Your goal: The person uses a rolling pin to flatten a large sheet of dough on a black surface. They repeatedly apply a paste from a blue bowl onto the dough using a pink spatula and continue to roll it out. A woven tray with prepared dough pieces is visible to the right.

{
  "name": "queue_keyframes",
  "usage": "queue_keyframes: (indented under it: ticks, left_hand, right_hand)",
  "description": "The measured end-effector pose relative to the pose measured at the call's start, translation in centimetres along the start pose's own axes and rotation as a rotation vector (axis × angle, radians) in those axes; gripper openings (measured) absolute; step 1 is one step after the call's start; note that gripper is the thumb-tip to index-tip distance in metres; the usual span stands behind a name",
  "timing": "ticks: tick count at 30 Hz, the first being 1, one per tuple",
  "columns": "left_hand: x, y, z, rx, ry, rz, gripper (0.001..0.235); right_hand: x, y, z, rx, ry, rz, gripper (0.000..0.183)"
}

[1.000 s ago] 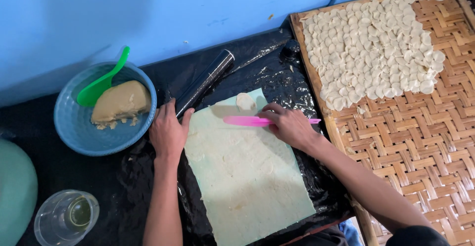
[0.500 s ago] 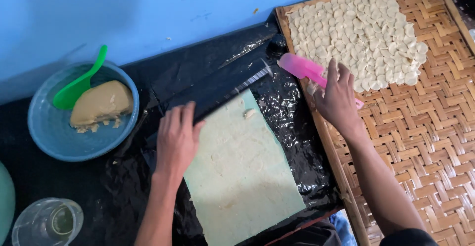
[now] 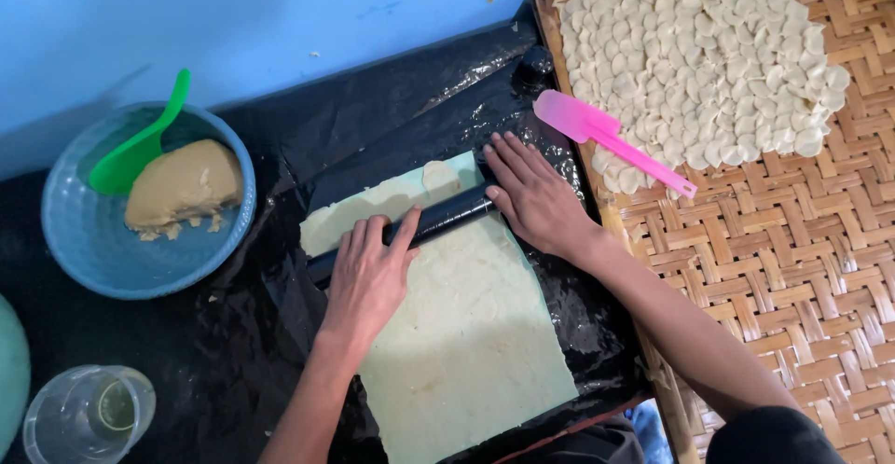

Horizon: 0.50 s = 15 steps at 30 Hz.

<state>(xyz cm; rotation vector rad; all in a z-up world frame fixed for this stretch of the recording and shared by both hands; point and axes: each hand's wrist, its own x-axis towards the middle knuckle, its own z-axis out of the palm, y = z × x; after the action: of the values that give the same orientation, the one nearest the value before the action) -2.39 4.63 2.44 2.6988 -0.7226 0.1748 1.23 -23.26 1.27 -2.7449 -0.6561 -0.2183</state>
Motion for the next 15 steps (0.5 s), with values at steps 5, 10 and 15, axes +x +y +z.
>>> queue_keyframes:
  ticks: [5, 10, 15]
  left_hand:
    - [0.1, 0.1, 0.8, -0.012, -0.031, -0.038, 0.059]
    - [2.3, -0.5, 0.9, 0.180, 0.097, 0.011, 0.062]
    - [4.3, -1.6, 0.5, 0.144, 0.179, 0.063, 0.065]
  right_hand:
    - [0.1, -0.6, -0.4, 0.008, 0.034, -0.010, 0.062]
    - [2.1, 0.7, 0.8, -0.011, 0.015, 0.012, 0.061]
    - [4.7, 2.8, 2.9, -0.102, 0.045, 0.048, 0.059]
